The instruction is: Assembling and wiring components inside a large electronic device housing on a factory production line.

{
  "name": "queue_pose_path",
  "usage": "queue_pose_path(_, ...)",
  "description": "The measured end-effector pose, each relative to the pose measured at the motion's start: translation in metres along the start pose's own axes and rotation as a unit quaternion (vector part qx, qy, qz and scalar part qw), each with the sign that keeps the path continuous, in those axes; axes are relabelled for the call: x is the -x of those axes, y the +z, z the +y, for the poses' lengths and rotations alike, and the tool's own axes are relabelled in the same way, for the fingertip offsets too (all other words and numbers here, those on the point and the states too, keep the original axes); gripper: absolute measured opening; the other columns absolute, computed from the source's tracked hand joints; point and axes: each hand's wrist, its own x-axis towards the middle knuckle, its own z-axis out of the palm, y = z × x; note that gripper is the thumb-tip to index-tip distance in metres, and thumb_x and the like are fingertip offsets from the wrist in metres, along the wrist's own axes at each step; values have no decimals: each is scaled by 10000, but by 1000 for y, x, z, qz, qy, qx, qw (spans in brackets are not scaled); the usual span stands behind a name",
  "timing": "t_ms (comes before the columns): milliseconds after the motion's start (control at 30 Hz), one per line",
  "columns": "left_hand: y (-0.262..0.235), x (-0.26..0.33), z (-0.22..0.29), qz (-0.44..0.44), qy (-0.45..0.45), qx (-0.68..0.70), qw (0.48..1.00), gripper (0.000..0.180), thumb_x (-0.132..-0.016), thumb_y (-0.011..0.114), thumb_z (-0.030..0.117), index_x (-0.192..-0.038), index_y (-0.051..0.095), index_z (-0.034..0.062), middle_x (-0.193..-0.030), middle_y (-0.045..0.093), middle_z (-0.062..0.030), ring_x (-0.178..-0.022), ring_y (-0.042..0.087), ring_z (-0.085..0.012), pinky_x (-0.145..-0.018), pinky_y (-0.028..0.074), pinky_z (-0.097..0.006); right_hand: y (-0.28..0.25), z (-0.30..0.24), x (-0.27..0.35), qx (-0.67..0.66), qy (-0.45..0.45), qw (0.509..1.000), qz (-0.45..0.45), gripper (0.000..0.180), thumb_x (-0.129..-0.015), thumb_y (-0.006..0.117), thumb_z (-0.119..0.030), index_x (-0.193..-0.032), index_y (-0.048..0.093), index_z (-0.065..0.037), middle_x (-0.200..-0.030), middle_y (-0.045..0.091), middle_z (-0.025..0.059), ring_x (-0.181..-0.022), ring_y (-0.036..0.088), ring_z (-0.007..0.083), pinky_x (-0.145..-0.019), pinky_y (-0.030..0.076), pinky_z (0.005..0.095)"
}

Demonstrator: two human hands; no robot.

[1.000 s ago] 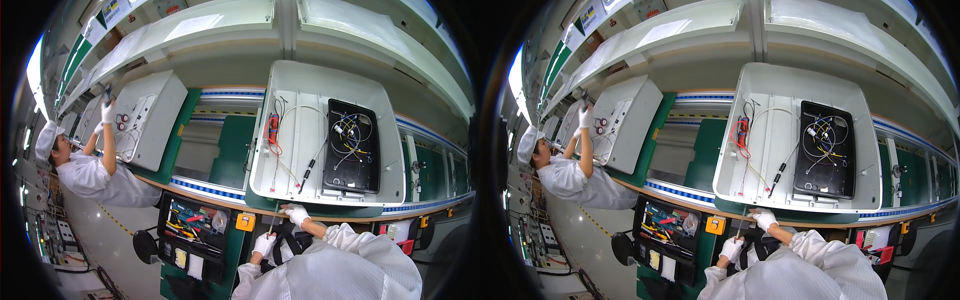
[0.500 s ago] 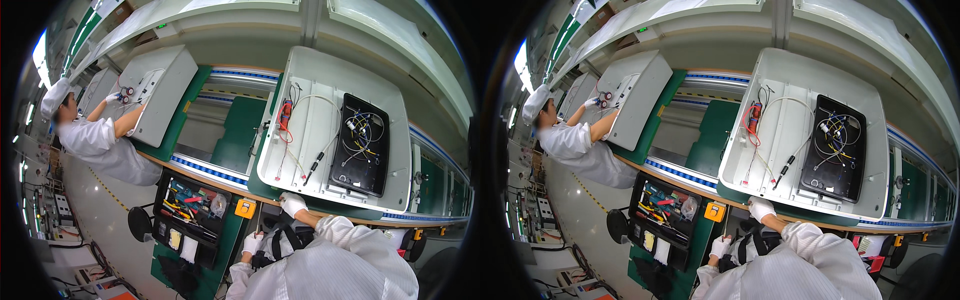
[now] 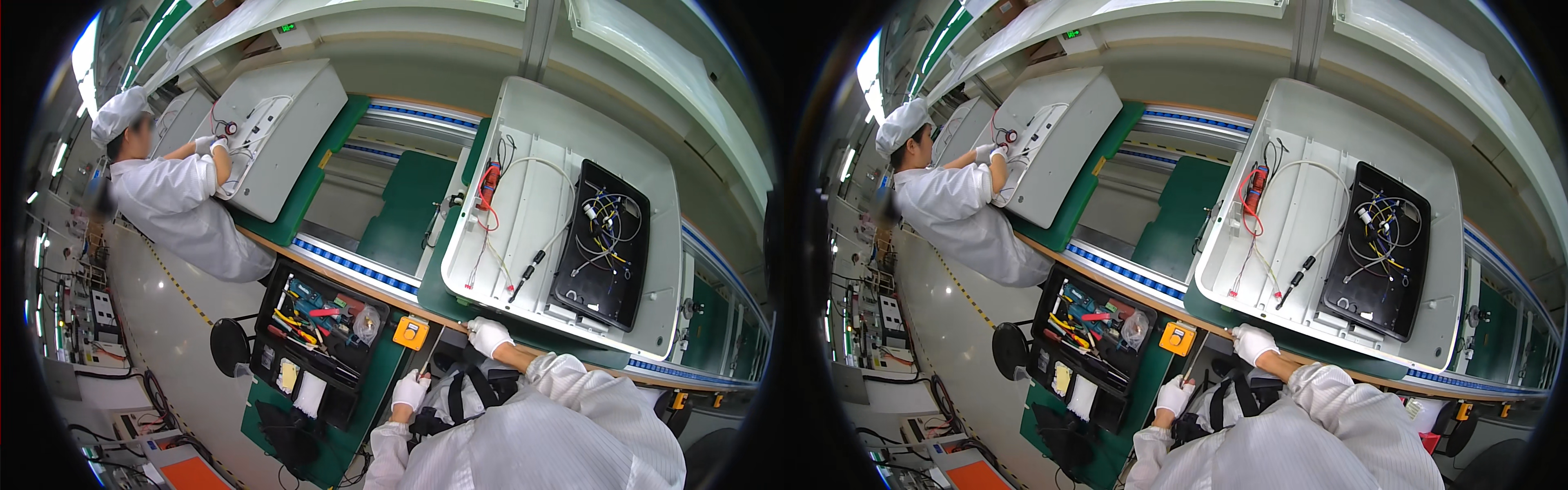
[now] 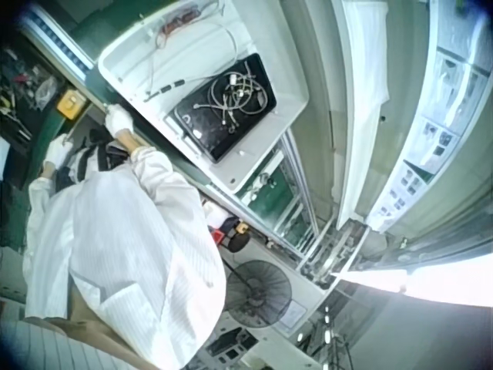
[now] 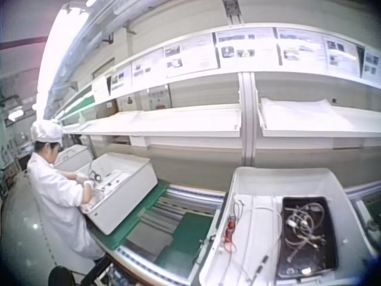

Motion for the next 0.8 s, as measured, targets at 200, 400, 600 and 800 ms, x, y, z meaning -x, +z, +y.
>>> queue_pose_path(200, 3, -17, -4, 2, 4, -30, 1000, 380, -809, 566, 366, -964, 614, 23, -852, 646, -179, -819, 620, -339, -701, 477, -385, -13, -11, 3, 71, -13, 995, -68, 270, -800, 515, -136, -1053, 607, -142, -901, 612, 153, -785, 609, 338, -689, 479, 428)
queue_pose_path(400, 11, 0, -30, 13, -31, 93, 995, 327, -801, 572, 359, -935, 611, 64, -880, 636, -181, -845, 597, -364, -706, 461, -438, 0, -2, 3, 46, -53, 997, 33, 276, -777, 500, -121, -1029, 613, -116, -873, 601, 150, -750, 598, 345, -659, 481, 431)
queue_pose_path(600, 34, 13, -77, 193, -46, 210, 957, 221, -786, 615, 153, -947, 603, 2, -708, 606, -54, -608, 561, -133, -549, 450, -282, 7, 2, 2, 4, -28, 998, 57, 277, -756, 527, -125, -1023, 600, -105, -874, 613, 147, -781, 597, 334, -698, 477, 408)
queue_pose_path(800, -12, -27, -103, 273, -67, 570, 772, 237, -799, 483, -30, -974, 614, 62, -704, 554, -8, -455, 436, -55, -385, 322, -202, 1, 10, 12, 11, -15, 998, 52, 249, -753, 541, -102, -996, 588, -78, -791, 614, 162, -745, 602, 334, -671, 475, 403)
